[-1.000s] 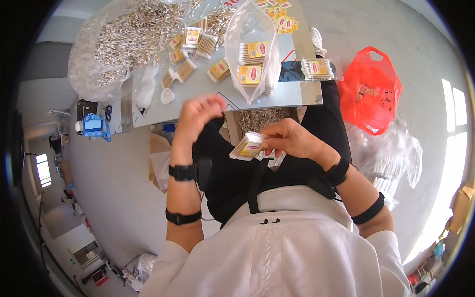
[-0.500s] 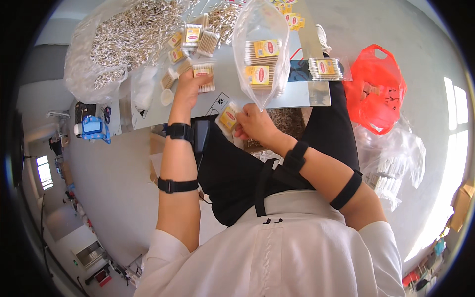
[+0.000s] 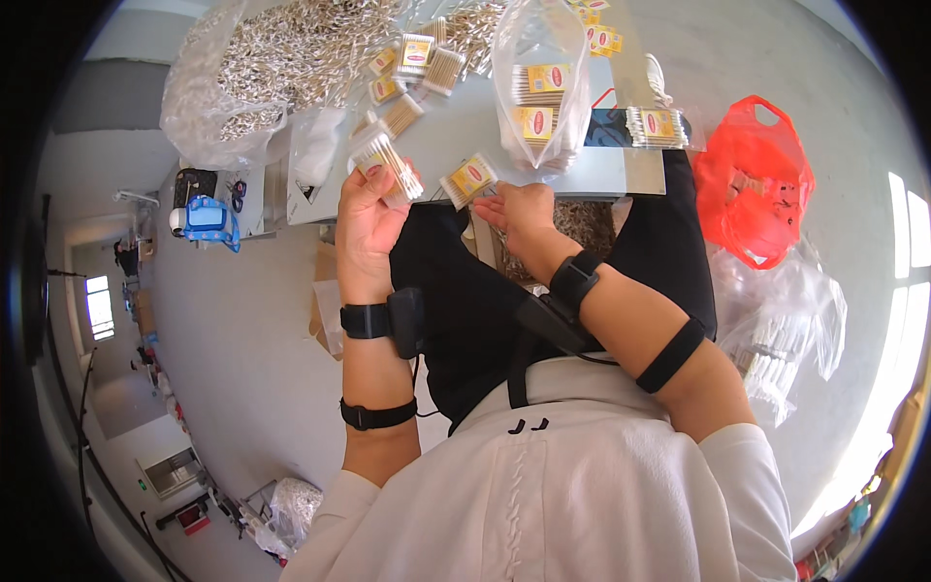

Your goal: The recorder is packaging bundles of cotton swabs into small plastic bags and applying labels.

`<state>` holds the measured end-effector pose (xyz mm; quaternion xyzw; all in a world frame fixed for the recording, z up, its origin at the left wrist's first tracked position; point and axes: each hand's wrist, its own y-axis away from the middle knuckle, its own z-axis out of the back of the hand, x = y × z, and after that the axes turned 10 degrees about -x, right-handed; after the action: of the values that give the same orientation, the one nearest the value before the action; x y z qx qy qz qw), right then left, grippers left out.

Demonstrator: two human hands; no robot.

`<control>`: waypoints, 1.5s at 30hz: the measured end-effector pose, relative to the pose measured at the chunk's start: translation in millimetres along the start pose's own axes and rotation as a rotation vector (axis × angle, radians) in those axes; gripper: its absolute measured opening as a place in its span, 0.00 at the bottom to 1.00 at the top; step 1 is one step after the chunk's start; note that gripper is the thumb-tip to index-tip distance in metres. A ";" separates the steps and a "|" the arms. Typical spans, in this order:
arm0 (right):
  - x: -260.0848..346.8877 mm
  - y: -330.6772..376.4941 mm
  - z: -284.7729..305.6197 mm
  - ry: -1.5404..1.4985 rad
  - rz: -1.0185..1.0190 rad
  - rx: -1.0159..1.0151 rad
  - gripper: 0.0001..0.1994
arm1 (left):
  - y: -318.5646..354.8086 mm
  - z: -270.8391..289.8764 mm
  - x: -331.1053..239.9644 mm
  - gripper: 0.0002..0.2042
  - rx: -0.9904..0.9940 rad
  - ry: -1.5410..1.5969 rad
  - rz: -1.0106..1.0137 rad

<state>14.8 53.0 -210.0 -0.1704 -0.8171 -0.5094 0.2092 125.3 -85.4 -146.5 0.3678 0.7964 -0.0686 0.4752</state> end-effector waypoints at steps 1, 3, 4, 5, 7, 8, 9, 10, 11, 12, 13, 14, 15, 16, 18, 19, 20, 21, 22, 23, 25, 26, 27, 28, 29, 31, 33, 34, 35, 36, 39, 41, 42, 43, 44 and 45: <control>3.3 6.0 3.6 -0.044 -0.035 0.005 0.06 | 3.8 0.4 1.8 0.16 0.001 0.001 0.001; 16.0 20.0 14.7 0.079 -0.100 0.122 0.06 | 10.3 -1.0 5.7 0.16 0.068 0.061 -0.009; 22.4 28.2 19.0 0.203 -0.168 0.241 0.06 | 13.7 -3.4 8.2 0.16 0.070 0.062 -0.006; 26.9 37.0 20.9 0.201 -0.168 0.237 0.06 | 17.2 -6.1 11.4 0.16 0.079 0.062 -0.018; 36.0 54.6 21.6 0.200 -0.095 0.460 0.06 | 24.8 -15.6 14.7 0.16 0.091 0.060 -0.029; 41.6 62.4 21.5 0.198 -0.095 0.457 0.06 | 28.9 -20.5 15.4 0.16 0.086 0.054 -0.027; 46.7 70.5 21.7 0.200 -0.072 0.474 0.06 | 33.5 -25.0 16.5 0.16 0.080 0.048 -0.024; 49.6 76.4 22.3 0.201 -0.049 0.491 0.06 | 37.6 -28.5 18.3 0.16 0.082 0.046 -0.019; 50.2 80.3 23.2 0.197 -0.049 0.488 0.06 | 41.5 -31.7 20.4 0.16 0.067 0.035 -0.024; 51.0 83.7 24.1 0.264 0.020 0.493 0.06 | 45.4 -35.0 22.9 0.16 0.052 0.023 -0.031; 51.8 86.7 25.5 0.330 0.088 0.497 0.06 | 49.4 -38.1 26.9 0.16 0.054 0.021 -0.028; 52.5 89.3 27.5 0.326 0.089 0.495 0.06 | 53.4 -41.0 31.7 0.16 0.021 0.035 -0.043; 53.7 91.3 29.4 0.342 0.147 0.491 0.05 | 56.6 -42.8 34.8 0.16 -0.010 0.050 -0.059; 55.3 93.3 31.5 0.359 0.206 0.486 0.05 | 59.5 -42.8 36.6 0.16 -0.006 0.047 -0.056; 62.4 97.6 40.9 0.324 0.237 0.494 0.04 | 66.0 -46.9 38.2 0.19 -0.009 0.092 -0.020; 66.5 99.0 47.0 0.295 0.266 0.504 0.04 | 70.4 -51.9 39.0 0.19 -0.003 0.090 -0.015; 70.3 99.6 53.1 0.289 0.269 0.497 0.04 | 75.2 -58.4 40.3 0.20 -0.006 0.094 -0.017; 74.8 100.5 59.6 0.275 0.279 0.492 0.03 | 79.3 -65.4 40.9 0.22 -0.007 0.099 -0.020; 79.2 101.4 66.2 0.261 0.289 0.486 0.03 | 81.1 -68.7 43.2 0.22 0.002 0.099 -0.013; 83.4 102.3 72.8 0.256 0.296 0.476 0.03 | 82.1 -72.4 45.6 0.24 0.007 0.093 0.000; 90.4 104.1 86.5 0.210 0.257 0.454 0.04 | 83.5 -79.0 51.4 0.26 0.022 0.089 0.023; 93.8 104.8 92.9 0.205 0.265 0.442 0.04 | 83.4 -82.3 54.1 0.26 0.027 0.096 0.046; 96.7 105.3 98.6 0.189 0.288 0.441 0.03 | 83.0 -85.7 56.8 0.27 0.033 0.103 0.069; 99.5 105.9 103.5 0.172 0.312 0.441 0.03 | 83.2 -90.6 59.8 0.27 0.045 0.103 0.079; 101.2 108.7 106.3 0.167 0.321 0.429 0.03 | 83.9 -96.9 63.0 0.26 0.055 0.117 0.097; 100.7 116.2 108.7 0.179 0.400 0.430 0.08 | 84.0 -104.4 71.0 0.24 0.073 0.132 0.124; 99.7 115.1 114.9 0.276 0.504 0.421 0.11 | 83.6 -110.8 78.3 0.20 0.083 0.074 0.143; 99.9 114.7 117.7 0.347 0.507 0.407 0.11 | 85.0 -116.1 80.3 0.20 0.088 0.073 0.149; 100.4 114.5 120.0 0.418 0.508 0.394 0.10 | 87.3 -122.4 81.1 0.18 0.082 0.051 0.154; 100.9 114.1 123.3 0.436 0.520 0.367 0.10 | 88.1 -126.3 82.3 0.16 0.080 0.030 0.158; 101.4 110.4 132.9 0.409 0.408 0.489 0.10 | 88.8 -127.6 86.8 0.14 0.047 0.022 0.132; 103.5 108.1 137.0 0.445 0.427 0.505 0.10 | 86.6 -128.3 83.1 0.13 0.091 -0.057 0.148; 106.6 108.2 136.1 0.485 0.446 0.527 0.10 | 84.9 -128.7 79.7 0.13 0.133 -0.135 0.158; 110.7 110.0 134.6 0.485 0.442 0.525 0.10 | 83.9 -130.0 75.2 0.13 0.131 -0.134 0.162; 116.5 113.4 132.2 0.427 0.446 0.442 0.10 | 82.9 -131.7 69.7 0.13 0.196 -0.265 0.208; 121.4 115.8 129.9 0.369 0.451 0.360 0.11 | 81.5 -132.5 65.4 0.13 0.262 -0.395 0.251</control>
<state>-53.8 227.3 -110.5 -0.2122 -0.7840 -0.3201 0.4877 66.6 68.1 -108.3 0.5015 0.6205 -0.1822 0.5747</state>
